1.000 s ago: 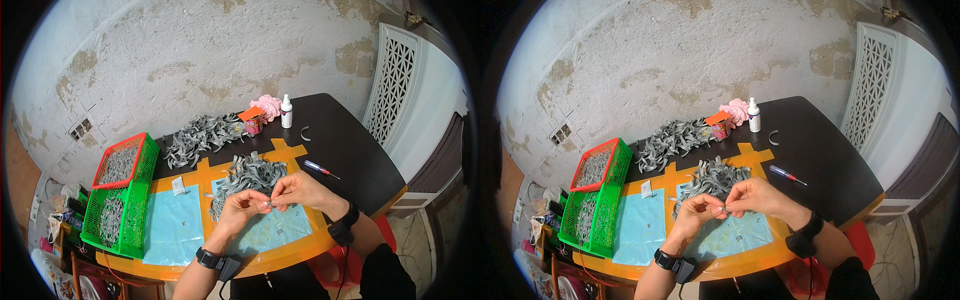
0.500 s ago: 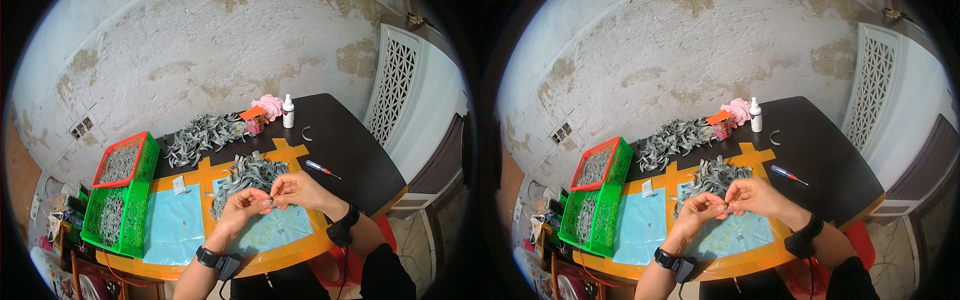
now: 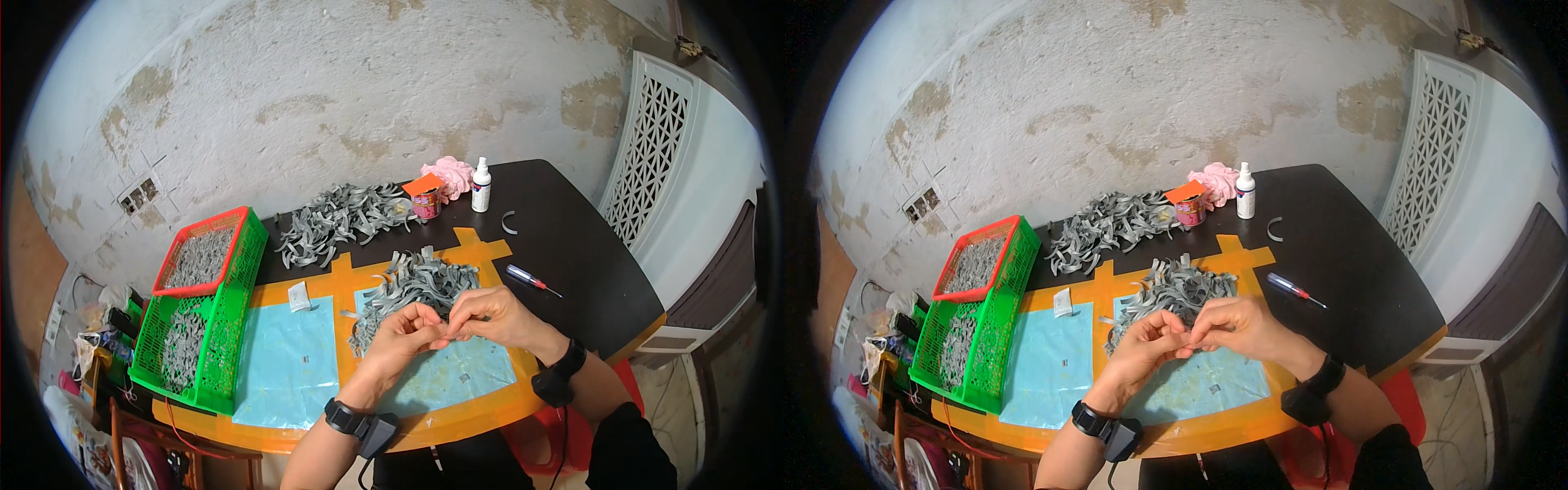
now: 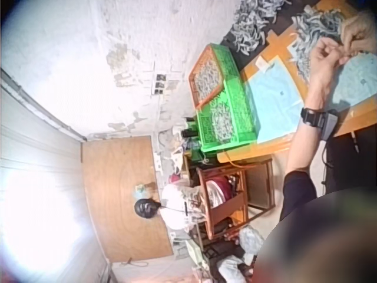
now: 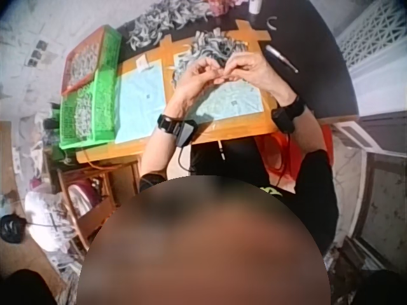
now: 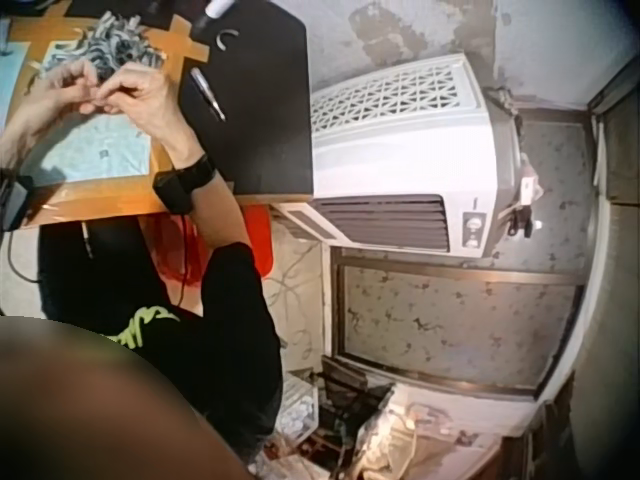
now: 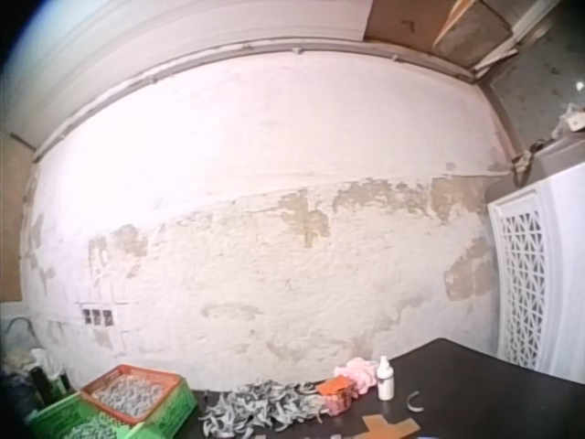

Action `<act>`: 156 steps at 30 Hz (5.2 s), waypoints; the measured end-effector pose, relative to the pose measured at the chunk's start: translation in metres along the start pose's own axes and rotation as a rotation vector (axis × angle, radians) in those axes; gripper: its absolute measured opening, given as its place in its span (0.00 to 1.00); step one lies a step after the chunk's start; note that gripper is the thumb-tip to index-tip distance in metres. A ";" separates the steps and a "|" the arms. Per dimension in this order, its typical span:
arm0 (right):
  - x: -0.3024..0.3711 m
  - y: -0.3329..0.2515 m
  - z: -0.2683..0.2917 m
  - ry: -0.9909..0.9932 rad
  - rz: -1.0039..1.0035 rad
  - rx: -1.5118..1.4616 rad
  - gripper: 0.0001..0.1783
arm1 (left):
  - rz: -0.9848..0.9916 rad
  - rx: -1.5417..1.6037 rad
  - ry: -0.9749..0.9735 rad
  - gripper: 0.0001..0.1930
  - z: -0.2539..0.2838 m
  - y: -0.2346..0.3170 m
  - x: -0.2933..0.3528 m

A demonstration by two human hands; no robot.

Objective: The person is inspecting and sorting small grey fabric or leather strips, likely shoe components.

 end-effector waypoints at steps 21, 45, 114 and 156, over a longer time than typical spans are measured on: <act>0.001 0.007 0.002 0.095 0.002 -0.053 0.04 | -0.211 0.070 0.006 0.13 -0.002 0.009 0.002; 0.000 0.006 0.002 0.137 -0.039 -0.315 0.05 | -0.240 -0.128 0.083 0.12 -0.008 0.008 0.005; 0.005 0.004 -0.005 0.269 -0.276 -0.567 0.13 | -0.986 -1.062 0.464 0.11 -0.034 0.034 0.027; 0.008 0.013 -0.012 0.295 -0.199 -0.542 0.13 | -0.440 -0.383 0.191 0.08 -0.008 0.009 0.004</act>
Point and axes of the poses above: each hand's wrist, its own x-axis away from the middle knuckle, its own z-axis out of the back of the hand, y = z × x, the point moved 3 cm from there along -x, towards the middle knuckle, and after that the axes turned 11 degrees about z, right-handed, at the moved point
